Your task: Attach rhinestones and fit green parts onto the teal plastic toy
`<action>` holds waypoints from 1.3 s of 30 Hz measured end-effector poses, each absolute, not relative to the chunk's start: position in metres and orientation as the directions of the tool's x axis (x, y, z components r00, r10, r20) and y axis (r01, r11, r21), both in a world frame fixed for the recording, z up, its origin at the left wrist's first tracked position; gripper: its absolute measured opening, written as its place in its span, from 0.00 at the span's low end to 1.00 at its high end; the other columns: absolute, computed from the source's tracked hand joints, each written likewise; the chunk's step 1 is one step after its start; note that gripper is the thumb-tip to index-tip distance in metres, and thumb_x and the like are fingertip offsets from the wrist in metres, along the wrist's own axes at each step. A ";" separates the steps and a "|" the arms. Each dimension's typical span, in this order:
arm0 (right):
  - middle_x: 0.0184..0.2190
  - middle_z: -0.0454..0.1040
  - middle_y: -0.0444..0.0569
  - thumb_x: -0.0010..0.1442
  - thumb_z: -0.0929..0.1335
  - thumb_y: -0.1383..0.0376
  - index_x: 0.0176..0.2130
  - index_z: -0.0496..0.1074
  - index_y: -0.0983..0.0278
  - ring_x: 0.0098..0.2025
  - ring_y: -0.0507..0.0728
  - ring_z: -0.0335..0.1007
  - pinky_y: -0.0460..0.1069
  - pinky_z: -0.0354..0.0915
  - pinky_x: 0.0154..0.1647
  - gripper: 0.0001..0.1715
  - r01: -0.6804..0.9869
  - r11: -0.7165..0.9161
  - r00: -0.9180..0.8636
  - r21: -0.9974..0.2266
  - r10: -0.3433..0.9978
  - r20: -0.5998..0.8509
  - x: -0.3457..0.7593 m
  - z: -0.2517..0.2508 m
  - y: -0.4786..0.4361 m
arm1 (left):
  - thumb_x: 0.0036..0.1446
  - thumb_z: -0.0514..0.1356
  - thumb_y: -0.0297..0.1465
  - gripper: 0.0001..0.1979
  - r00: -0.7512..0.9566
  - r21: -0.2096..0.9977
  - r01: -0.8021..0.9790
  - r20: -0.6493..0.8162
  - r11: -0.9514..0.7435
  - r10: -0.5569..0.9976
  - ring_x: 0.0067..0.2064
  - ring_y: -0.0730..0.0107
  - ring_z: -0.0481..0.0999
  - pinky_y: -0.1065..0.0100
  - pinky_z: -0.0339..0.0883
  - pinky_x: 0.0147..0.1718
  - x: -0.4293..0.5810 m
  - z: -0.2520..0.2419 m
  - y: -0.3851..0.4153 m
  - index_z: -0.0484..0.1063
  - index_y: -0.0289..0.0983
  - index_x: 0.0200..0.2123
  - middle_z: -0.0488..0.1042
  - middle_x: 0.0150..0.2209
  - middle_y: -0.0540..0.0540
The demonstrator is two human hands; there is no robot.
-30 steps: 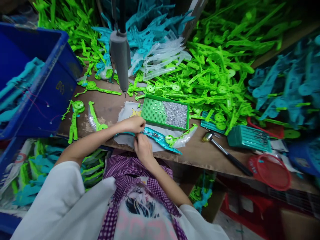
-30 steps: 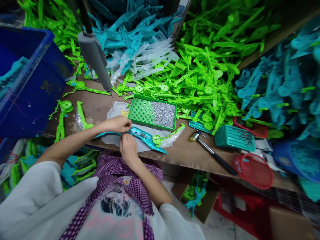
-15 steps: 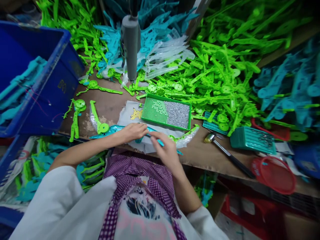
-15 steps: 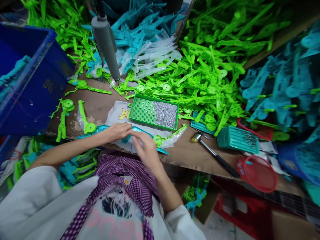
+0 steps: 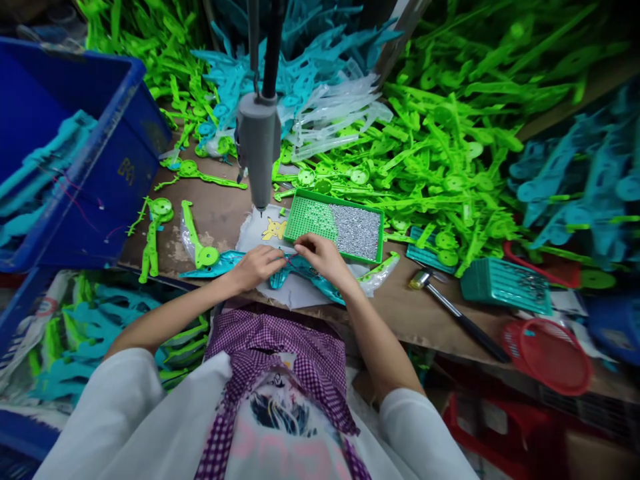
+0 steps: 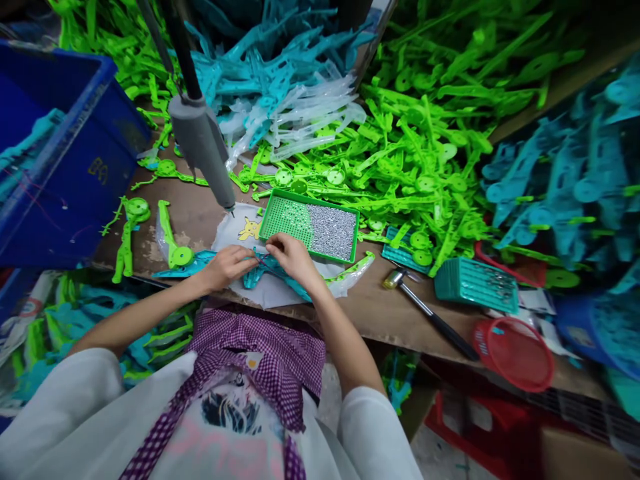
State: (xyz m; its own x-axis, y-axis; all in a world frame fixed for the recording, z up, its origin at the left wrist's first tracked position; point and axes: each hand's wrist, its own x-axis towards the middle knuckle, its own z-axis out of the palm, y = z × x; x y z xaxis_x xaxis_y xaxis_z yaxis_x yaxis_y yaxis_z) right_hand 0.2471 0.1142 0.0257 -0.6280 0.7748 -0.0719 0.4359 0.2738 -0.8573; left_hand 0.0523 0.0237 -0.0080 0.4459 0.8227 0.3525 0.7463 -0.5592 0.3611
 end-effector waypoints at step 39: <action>0.45 0.77 0.54 0.66 0.63 0.60 0.47 0.71 0.62 0.47 0.59 0.72 0.55 0.68 0.48 0.13 0.306 0.687 -0.772 -0.659 0.584 0.251 0.266 0.008 0.093 | 0.60 0.58 0.32 0.07 0.362 0.845 0.517 -0.070 -0.138 0.930 0.42 0.64 0.73 0.61 0.65 0.45 0.064 -0.014 0.053 0.77 0.38 0.37 0.76 0.37 0.46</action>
State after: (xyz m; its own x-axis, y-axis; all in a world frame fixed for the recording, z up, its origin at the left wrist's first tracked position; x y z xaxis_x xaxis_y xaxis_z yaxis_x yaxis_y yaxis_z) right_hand 0.2656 0.0927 0.0077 -0.7717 0.5844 0.2508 0.3060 0.6870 -0.6590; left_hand 0.0638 0.0530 -0.0145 0.3617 0.9297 -0.0697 0.5174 -0.1380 0.8446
